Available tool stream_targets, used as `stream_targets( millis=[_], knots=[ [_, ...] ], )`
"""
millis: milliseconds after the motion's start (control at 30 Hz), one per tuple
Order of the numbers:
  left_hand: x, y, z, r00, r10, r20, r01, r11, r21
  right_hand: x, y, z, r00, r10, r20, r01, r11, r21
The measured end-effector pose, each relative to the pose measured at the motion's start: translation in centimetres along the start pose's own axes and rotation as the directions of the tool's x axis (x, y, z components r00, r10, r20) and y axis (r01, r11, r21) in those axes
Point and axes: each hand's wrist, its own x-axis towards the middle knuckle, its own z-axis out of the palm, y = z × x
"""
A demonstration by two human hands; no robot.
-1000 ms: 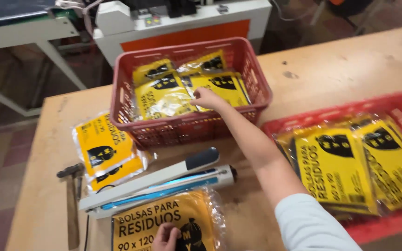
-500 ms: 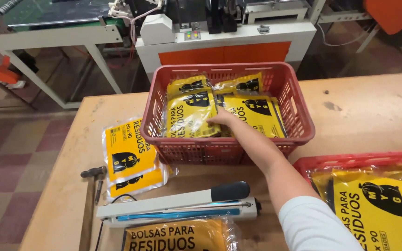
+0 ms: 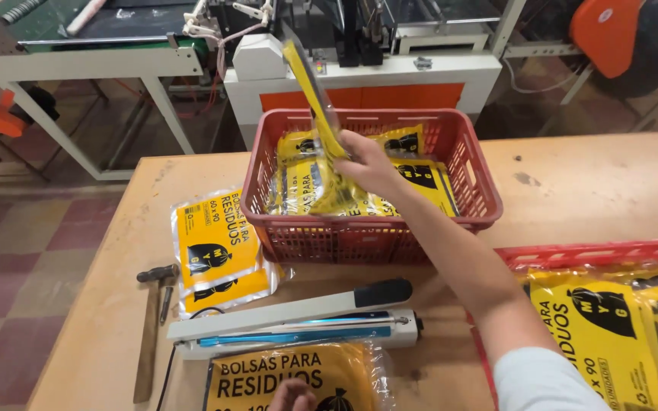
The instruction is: Sealing plastic bags using a manual heat sealer and organizing them into plastic crates.
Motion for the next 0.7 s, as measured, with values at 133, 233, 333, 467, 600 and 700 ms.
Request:
stream_targets(
  millis=[133,233,333,467,600,700],
  knots=[
    [1.1,5.3,-2.3,0.984,0.13,0.119,-0.118,0.988,-0.104,-9.4,-7.8,0.0,0.827,-0.563,0.017,0.538,0.798,0.272],
    [2.4,6.3,-4.1,0.988,-0.079,0.13,0.129,0.89,-0.438,-17.1,-7.8,2.8,0.831,-0.549,-0.091,0.547,0.776,0.313],
    [1.8,5.1,-7.0,0.779,0.498,0.38,0.019,0.587,-0.809,-23.8,-7.0,7.1,0.961,0.265,-0.076,-0.261,0.964,0.056],
    [-2.1,9.4,-8.0,0.997,-0.058,-0.046,0.026,0.858,-0.513,-27.7,-5.3,12.4,0.957,-0.284,0.058,0.233,0.871,0.432],
    [-5.1,10.0,-8.8,0.995,0.009,-0.099,-0.029,0.979,-0.204,-32.1,-2.2,16.3,0.988,0.119,0.102,-0.15,0.908,0.391],
    [-2.5,5.6,-10.4,0.987,0.138,0.084,-0.114,0.963,-0.245,-32.6,-2.8,17.6,0.995,0.083,0.045,-0.095,0.84,0.534]
  ],
)
